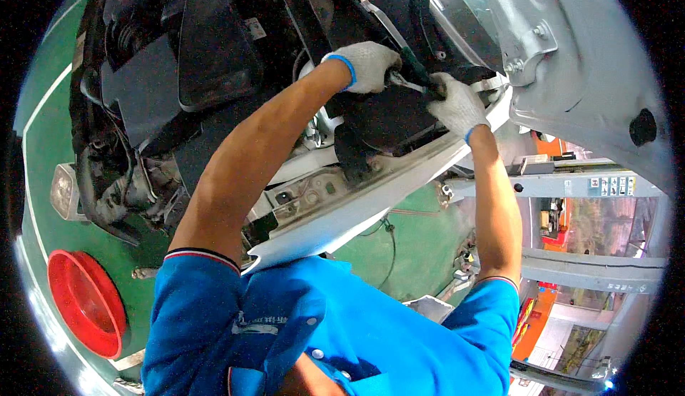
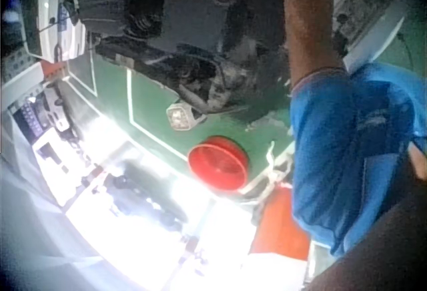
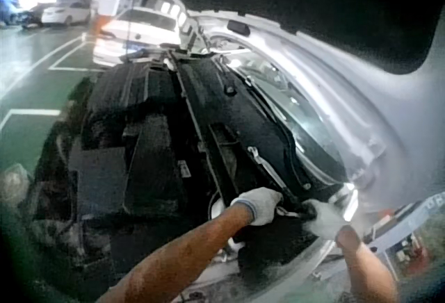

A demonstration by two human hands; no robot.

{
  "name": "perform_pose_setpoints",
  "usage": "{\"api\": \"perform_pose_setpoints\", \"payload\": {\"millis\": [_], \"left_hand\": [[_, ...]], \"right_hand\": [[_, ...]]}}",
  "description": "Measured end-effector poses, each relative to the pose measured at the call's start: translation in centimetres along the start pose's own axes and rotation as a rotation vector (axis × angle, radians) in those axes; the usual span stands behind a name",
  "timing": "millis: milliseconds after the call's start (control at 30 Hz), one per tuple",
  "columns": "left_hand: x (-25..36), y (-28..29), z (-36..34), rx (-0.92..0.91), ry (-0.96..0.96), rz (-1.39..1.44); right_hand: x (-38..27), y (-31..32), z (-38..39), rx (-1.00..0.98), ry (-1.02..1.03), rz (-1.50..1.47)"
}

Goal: The person uses a ratchet wrench to loosen and remove bolts from a black plastic cover on the car engine. They then lift the cover off and set it aside, revealing the engine components underneath.

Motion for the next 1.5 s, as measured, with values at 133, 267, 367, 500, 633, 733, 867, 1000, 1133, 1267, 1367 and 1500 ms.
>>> {"api": "perform_pose_setpoints", "payload": {"millis": [133, 267, 367, 500, 633, 733, 867, 1000, 1133, 1267, 1367, 1500], "left_hand": [[0.4, -0.3, 0.6, -0.006, -0.006, 0.034], [-0.4, 1.2, 1.8, 0.006, 0.008, -0.016], [1.6, 1.1, 1.1, 0.006, 0.012, 0.032], [1.2, 0.8, 1.4, -0.033, 0.037, 0.002], [-0.2, 1.0, 2.0, -0.051, 0.035, -0.035], [0.5, 0.8, 0.8, -0.087, 0.017, -0.034], [0.5, 1.3, 0.8, -0.049, -0.019, 0.056], [1.2, 1.7, 1.2, -0.047, 0.018, 0.177], [0.6, 1.9, 1.4, -0.006, 0.036, 0.109], [0.9, 2.0, 1.3, 0.069, 0.068, 0.105], [0.7, 2.3, 1.7, 0.185, 0.055, 0.213], [-0.3, 2.4, 2.0, 0.454, -0.036, 0.318]], "right_hand": [[-3.4, -1.5, 2.5, -0.014, 0.062, -0.158], [-6.0, -1.5, 2.8, -0.197, 0.104, -0.368], [1.0, 0.5, -0.3, 0.193, -0.038, 0.088], [-3.0, -1.2, 0.8, -0.078, 0.107, -0.121], [-5.7, -2.9, 1.3, 0.019, 0.181, -0.146], [-1.5, 0.0, -0.5, 0.242, 0.020, 0.197], [-1.5, -0.8, -0.9, 0.228, 0.100, 0.280], [0.2, -2.3, -1.7, 0.109, 0.240, -0.169], [-2.5, -1.5, -0.5, 0.211, 0.237, -0.011], [-2.0, -1.2, -2.1, 0.312, 0.345, 0.043], [-1.2, -0.9, -1.8, 0.220, 0.197, -0.181], [2.3, -0.4, -0.9, 0.277, 0.042, -0.590]]}}
Point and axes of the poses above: each hand's wrist, its own z-axis away from the middle knuckle, its own y-axis out of the back of the hand, x = y × z, the point moved 4 cm from there along -z, towards the middle knuckle, and after that the axes turned 9 degrees about -y, right-handed, at the moved point
